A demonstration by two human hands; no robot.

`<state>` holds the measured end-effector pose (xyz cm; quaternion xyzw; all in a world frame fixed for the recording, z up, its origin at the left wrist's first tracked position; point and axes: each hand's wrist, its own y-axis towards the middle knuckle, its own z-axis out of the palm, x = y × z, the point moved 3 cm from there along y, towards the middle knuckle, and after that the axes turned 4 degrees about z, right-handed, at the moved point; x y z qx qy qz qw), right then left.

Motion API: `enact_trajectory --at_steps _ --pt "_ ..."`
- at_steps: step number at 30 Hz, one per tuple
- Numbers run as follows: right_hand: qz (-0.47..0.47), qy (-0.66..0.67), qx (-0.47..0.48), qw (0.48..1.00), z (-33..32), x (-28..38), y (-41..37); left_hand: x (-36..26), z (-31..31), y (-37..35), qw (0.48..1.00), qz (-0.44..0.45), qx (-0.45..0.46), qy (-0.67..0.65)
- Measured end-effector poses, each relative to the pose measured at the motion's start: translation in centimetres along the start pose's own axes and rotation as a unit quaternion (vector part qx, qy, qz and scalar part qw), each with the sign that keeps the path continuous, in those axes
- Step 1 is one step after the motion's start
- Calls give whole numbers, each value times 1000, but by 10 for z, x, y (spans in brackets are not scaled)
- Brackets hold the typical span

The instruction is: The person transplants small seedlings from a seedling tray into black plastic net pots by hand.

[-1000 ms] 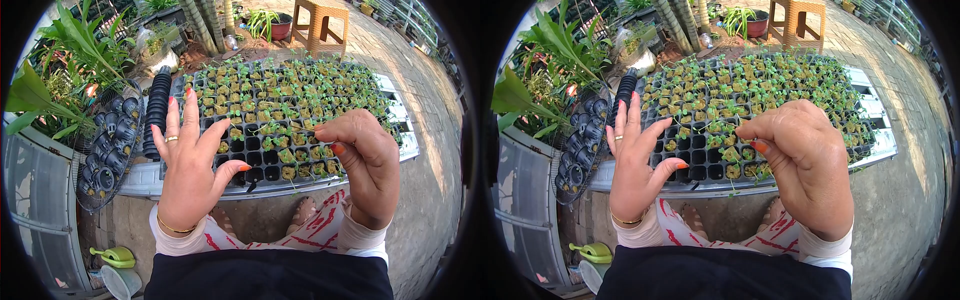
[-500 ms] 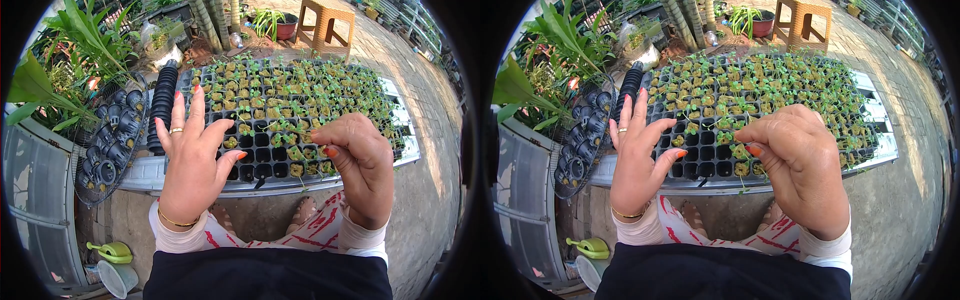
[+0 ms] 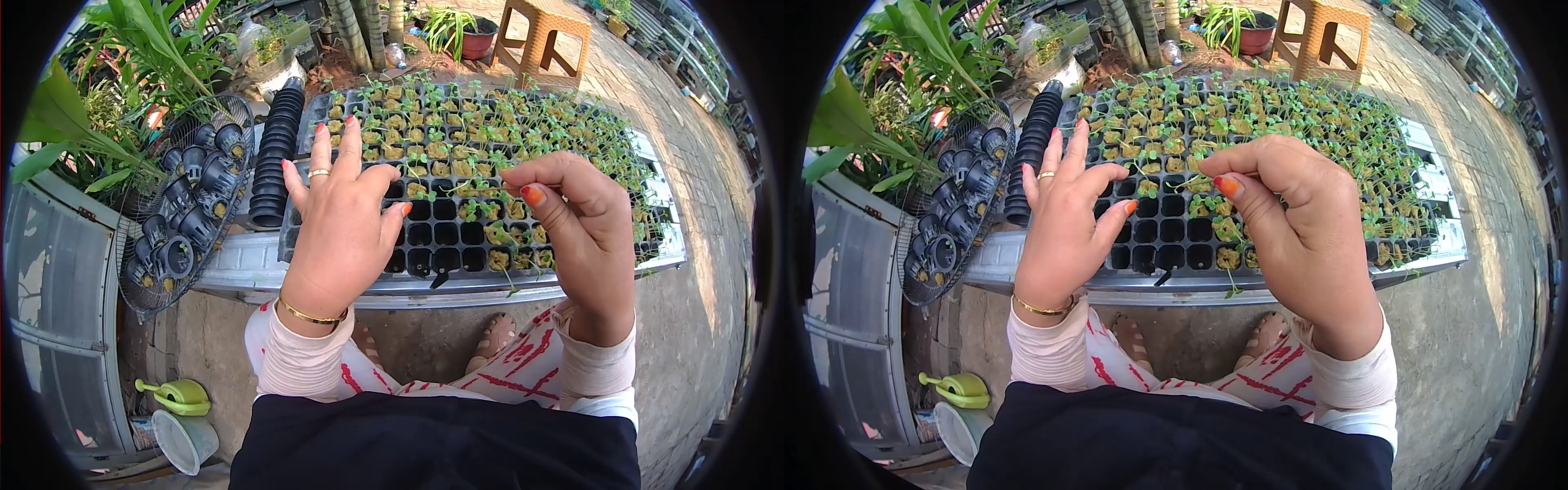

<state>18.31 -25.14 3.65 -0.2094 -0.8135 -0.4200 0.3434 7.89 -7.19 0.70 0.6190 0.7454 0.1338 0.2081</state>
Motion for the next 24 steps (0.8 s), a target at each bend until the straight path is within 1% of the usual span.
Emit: enact_trajectory --at_steps 1,2,6,8,11,14,21,23,24 --pt "31 36 8 999 6 -3 3 -1 0 0 1000 1 -2 -3" --pt "12 23 6 1000 13 -4 8 -1 0 0 1000 4 -5 -1" --pt "28 14 22 999 33 -11 29 -2 3 -1 1000 7 15 -21" --pt "57 -26 65 996 41 -16 36 -2 6 0 999 7 20 -27" --pt "84 -44 83 992 50 -23 43 0 9 -1 999 1 20 -32" --pt "67 -74 89 991 55 -25 44 -1 11 1 999 -4 18 -35" --pt "68 -137 113 982 60 -31 49 -1 18 5 999 -9 17 -40" --pt "106 -141 157 972 64 -34 51 -1 18 5 999 -10 20 -39" --pt "107 -141 156 972 65 -37 52 -1 19 5 999 -14 20 -41"
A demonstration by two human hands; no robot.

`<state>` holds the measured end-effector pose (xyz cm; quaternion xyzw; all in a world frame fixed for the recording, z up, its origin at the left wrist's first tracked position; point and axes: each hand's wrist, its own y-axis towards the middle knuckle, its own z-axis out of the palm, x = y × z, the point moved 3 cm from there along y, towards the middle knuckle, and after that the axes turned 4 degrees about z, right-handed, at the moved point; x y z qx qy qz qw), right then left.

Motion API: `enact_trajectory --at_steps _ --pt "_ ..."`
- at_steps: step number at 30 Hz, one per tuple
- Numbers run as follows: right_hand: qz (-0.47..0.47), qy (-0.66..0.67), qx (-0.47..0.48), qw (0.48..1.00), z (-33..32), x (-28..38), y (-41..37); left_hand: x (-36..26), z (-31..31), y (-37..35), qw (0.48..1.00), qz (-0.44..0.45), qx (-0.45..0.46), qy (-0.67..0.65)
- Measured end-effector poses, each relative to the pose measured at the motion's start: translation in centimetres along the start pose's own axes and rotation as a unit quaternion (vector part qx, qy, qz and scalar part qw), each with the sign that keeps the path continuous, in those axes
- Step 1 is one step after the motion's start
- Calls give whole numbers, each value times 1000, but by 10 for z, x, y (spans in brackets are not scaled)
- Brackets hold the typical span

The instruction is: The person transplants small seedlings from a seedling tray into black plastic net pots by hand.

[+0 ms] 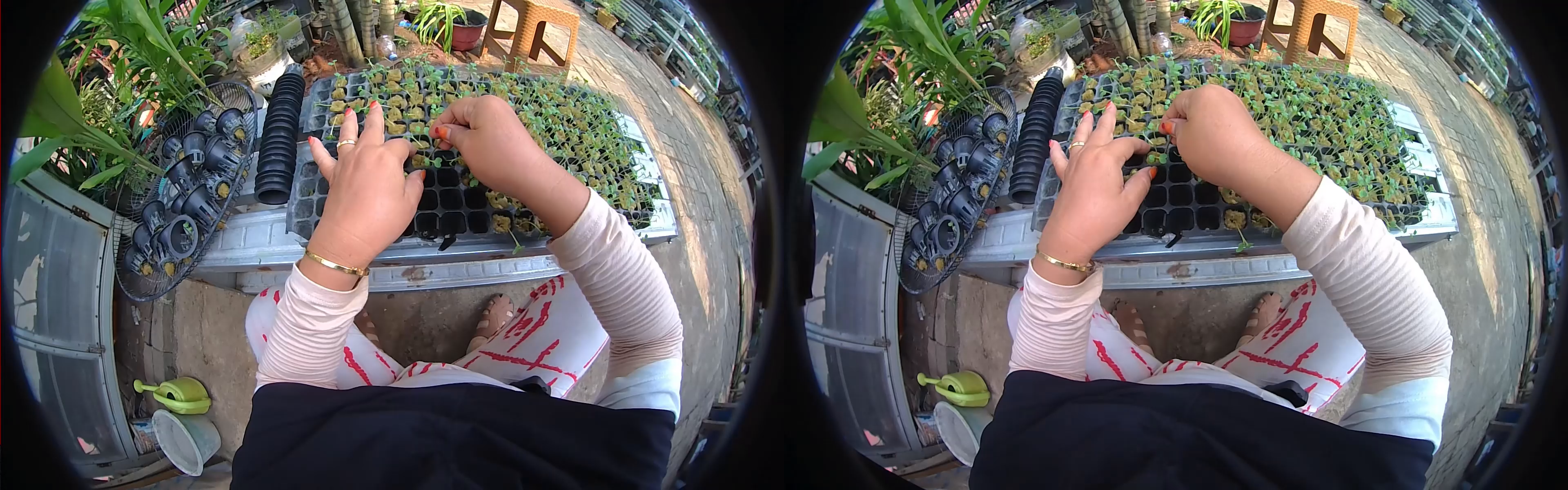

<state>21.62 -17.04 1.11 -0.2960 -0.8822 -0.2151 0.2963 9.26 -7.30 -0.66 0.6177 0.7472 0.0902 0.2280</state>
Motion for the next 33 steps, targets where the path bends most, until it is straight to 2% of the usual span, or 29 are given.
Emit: enact_trajectory --at_steps 6,9,11,14,21,24,26,29,30,32,33 --pt "28 33 38 998 6 0 5 0 0 0 1000 -7 -2 -7" --pt "77 76 82 991 5 -1 5 0 0 1 1000 -12 3 -10" --pt "125 197 76 969 8 -10 5 1 0 1 1000 -15 8 -10" --pt "142 207 86 964 2 -6 0 2 2 1 1000 -17 8 -13" --pt "151 242 60 957 2 -9 -1 2 3 2 1000 -19 0 -21" --pt "126 205 44 970 2 -9 0 1 3 2 1000 -18 -1 -17" --pt "20 41 33 998 1 -4 2 1 2 2 1000 -18 3 -12" --pt "30 24 58 998 8 -3 4 1 2 2 1000 -19 10 -8" --pt "30 24 58 998 8 -3 4 1 1 2 1000 -21 11 -10" --pt "99 173 70 977 9 -6 5 1 1 2 1000 -23 12 -12" --pt "99 173 70 977 9 -7 5 1 2 2 1000 -25 9 -15"
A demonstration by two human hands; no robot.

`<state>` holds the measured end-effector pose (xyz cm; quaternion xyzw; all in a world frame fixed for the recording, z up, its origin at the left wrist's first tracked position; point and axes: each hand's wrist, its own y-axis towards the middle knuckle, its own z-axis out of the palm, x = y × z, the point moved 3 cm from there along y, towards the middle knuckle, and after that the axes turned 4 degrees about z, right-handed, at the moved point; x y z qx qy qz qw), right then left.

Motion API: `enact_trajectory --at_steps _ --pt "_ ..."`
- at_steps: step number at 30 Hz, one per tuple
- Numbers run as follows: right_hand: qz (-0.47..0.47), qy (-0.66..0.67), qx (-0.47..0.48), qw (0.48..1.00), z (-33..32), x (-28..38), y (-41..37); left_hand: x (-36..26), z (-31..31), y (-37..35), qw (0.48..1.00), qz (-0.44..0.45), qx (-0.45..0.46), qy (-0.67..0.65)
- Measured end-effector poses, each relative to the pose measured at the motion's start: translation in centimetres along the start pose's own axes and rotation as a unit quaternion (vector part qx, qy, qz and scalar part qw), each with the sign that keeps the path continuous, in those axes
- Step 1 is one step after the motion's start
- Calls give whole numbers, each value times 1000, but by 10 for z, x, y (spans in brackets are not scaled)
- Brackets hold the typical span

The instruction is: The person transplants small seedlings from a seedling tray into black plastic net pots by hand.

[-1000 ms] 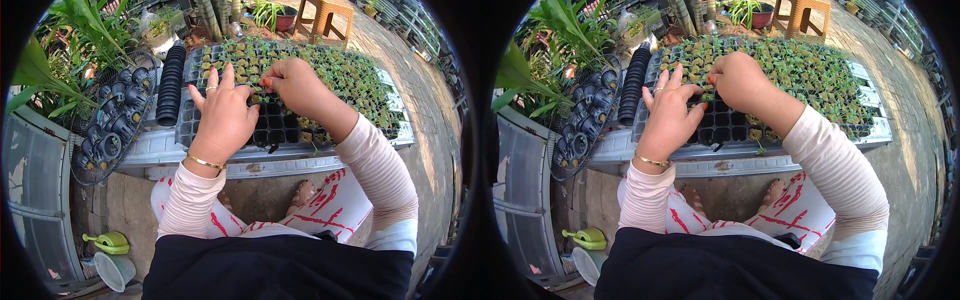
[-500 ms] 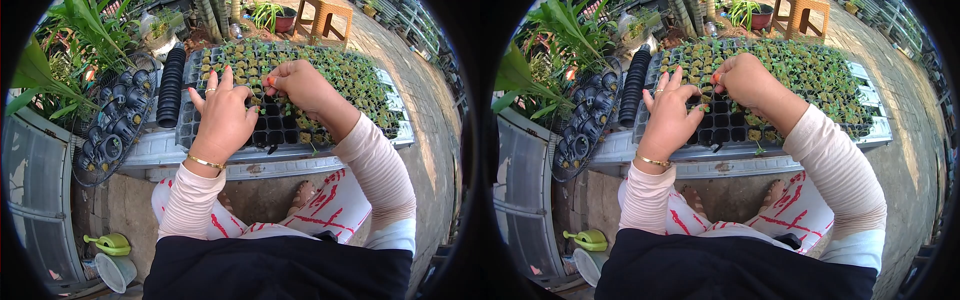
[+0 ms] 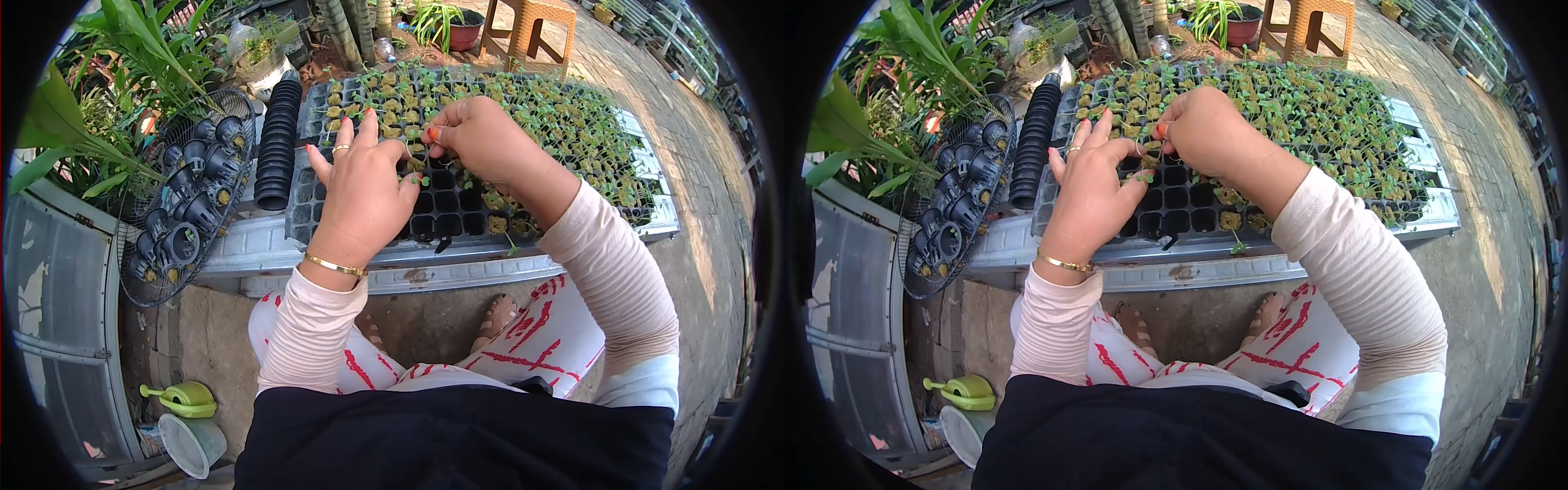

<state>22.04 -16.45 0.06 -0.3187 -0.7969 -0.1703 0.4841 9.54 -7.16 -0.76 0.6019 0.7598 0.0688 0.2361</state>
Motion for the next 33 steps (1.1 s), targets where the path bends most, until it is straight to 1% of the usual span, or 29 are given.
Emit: enact_trajectory --at_steps 2,6,9,11,12,14,15,16,17,18,20,21,22,23,24,25,26,28,30,31,32,33 --pt "48 68 5 997 -3 -5 1 0 1 0 1000 -2 -4 -3" --pt "54 60 9 997 -6 1 -4 1 1 1 1000 0 -16 -17" --pt "53 78 -2 996 -9 3 -4 1 0 1 999 2 -35 -23" --pt "20 53 -7 998 -12 13 -9 2 -4 1 998 3 -48 -28" --pt "20 53 -7 998 -15 18 -13 4 -8 1 997 3 -57 -49" --pt "-12 -13 -16 1000 -20 31 -21 8 -13 1 995 4 -67 -69" --pt "-13 -12 -16 1000 -23 34 -25 11 -16 1 988 9 -76 -136" --pt "-55 -24 -26 998 -27 38 -30 14 -19 1 976 15 -85 -202" --pt "-98 -35 -36 994 -31 42 -34 15 -23 0 968 17 -83 -238" --pt "-100 -35 -36 994 -33 42 -39 16 -27 0 968 18 -84 -236" --pt "-212 28 -101 972 -42 48 -54 14 -33 -2 918 27 -35 -395" --pt "-214 29 -100 971 -46 49 -62 9 -37 -5 907 15 -36 -420" --pt "-260 43 -102 959 -51 53 -73 7 -38 -9 907 15 -37 -419" --pt "-305 57 -103 945 -54 55 -83 6 -38 -12 872 3 -28 -488" --pt "-307 56 -102 944 -52 53 -89 5 -38 -15 832 -8 -19 -554" --pt "-324 104 -111 934 -52 50 -94 3 -39 -19 816 5 -6 -578" --pt "-340 151 -120 920 -51 46 -100 1 -41 -23 816 5 -8 -578" --pt "-338 142 -130 921 -48 41 -112 -7 -42 -31 725 -33 37 -687" --pt "-257 170 -104 946 -41 32 -122 -11 -43 -38 725 -29 38 -687" --pt "-245 167 -129 946 -33 36 -126 -12 -43 -42 693 -44 79 -715" --pt "-244 169 -129 946 -32 34 -124 -14 -41 -46 659 -60 121 -740" --pt "-299 68 -114 945 -28 36 -123 -17 -38 -50 660 -58 112 -741"
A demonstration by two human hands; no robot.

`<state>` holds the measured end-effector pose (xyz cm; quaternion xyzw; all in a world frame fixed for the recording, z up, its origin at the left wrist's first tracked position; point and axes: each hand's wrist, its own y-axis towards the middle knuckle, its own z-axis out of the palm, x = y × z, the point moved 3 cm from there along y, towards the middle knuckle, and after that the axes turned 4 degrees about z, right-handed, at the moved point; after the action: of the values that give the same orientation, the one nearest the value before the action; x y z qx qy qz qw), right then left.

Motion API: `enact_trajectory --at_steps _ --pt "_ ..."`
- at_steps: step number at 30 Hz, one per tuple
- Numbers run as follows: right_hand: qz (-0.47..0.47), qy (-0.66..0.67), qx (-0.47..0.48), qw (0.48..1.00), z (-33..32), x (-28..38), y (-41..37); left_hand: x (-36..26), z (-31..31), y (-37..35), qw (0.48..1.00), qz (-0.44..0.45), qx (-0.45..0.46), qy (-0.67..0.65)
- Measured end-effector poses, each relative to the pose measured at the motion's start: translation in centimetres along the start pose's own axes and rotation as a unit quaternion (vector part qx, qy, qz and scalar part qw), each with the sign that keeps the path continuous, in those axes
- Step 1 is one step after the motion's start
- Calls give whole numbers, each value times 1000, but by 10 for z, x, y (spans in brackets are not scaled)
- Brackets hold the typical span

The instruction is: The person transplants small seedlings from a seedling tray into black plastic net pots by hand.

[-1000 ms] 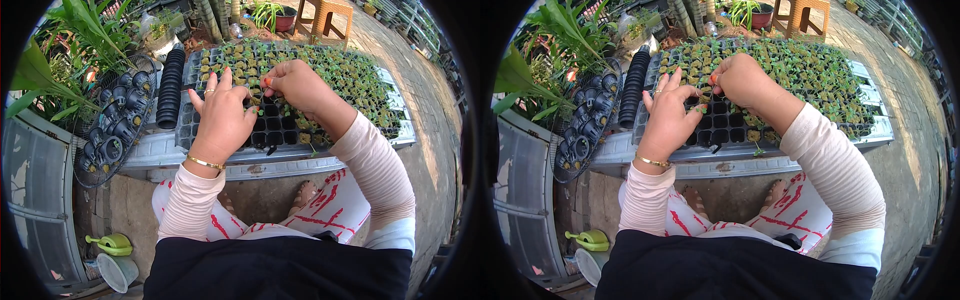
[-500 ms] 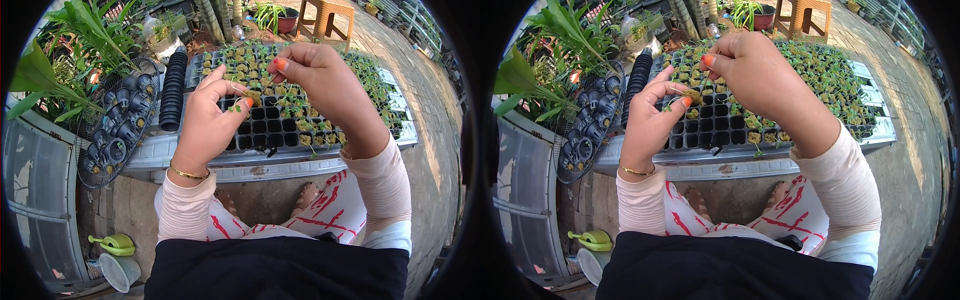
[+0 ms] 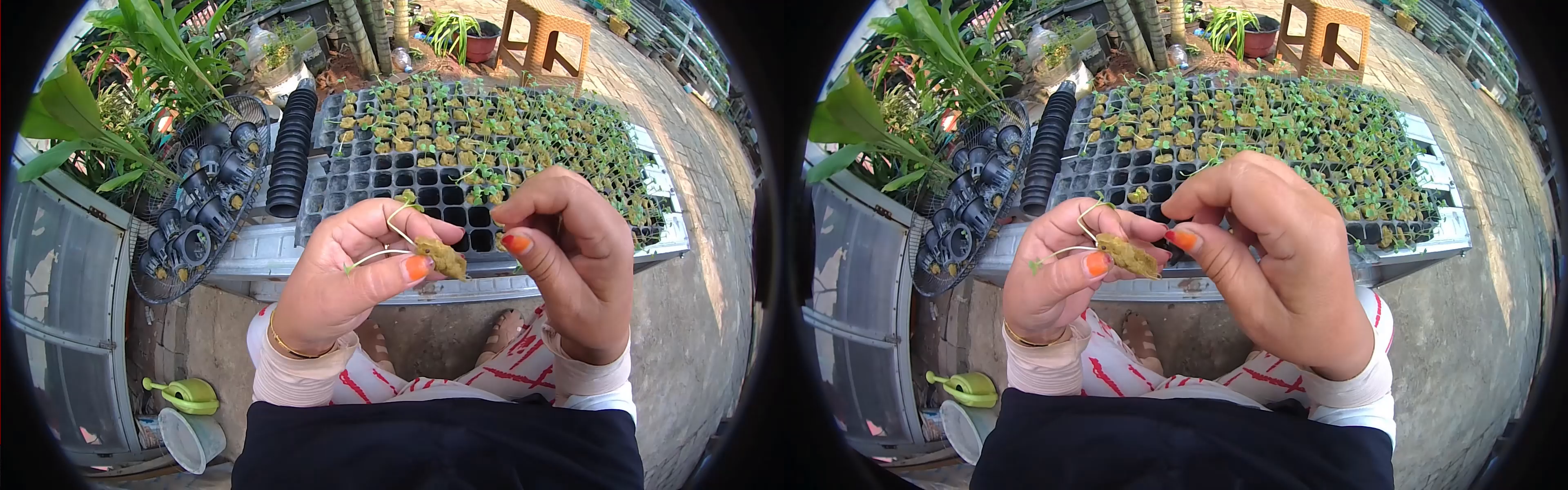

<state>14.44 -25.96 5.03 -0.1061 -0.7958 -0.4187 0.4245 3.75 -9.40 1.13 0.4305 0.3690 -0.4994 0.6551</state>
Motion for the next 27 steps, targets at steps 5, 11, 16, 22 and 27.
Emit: enact_trajectory --at_steps 5,11,16,22,27 --pt "-34 -74 64 995 17 7 -5 7 5 -7 995 -30 6 -99" --pt "-39 -97 71 992 24 4 -7 9 -2 -8 995 -63 -5 -71" --pt "-49 -121 88 988 28 1 -6 11 -8 -10 999 -24 0 23" --pt "-54 -129 82 987 33 -1 -6 10 -10 -14 999 4 -28 46" --pt "-92 -135 85 983 38 -2 -7 11 -7 -18 997 -4 -52 63"
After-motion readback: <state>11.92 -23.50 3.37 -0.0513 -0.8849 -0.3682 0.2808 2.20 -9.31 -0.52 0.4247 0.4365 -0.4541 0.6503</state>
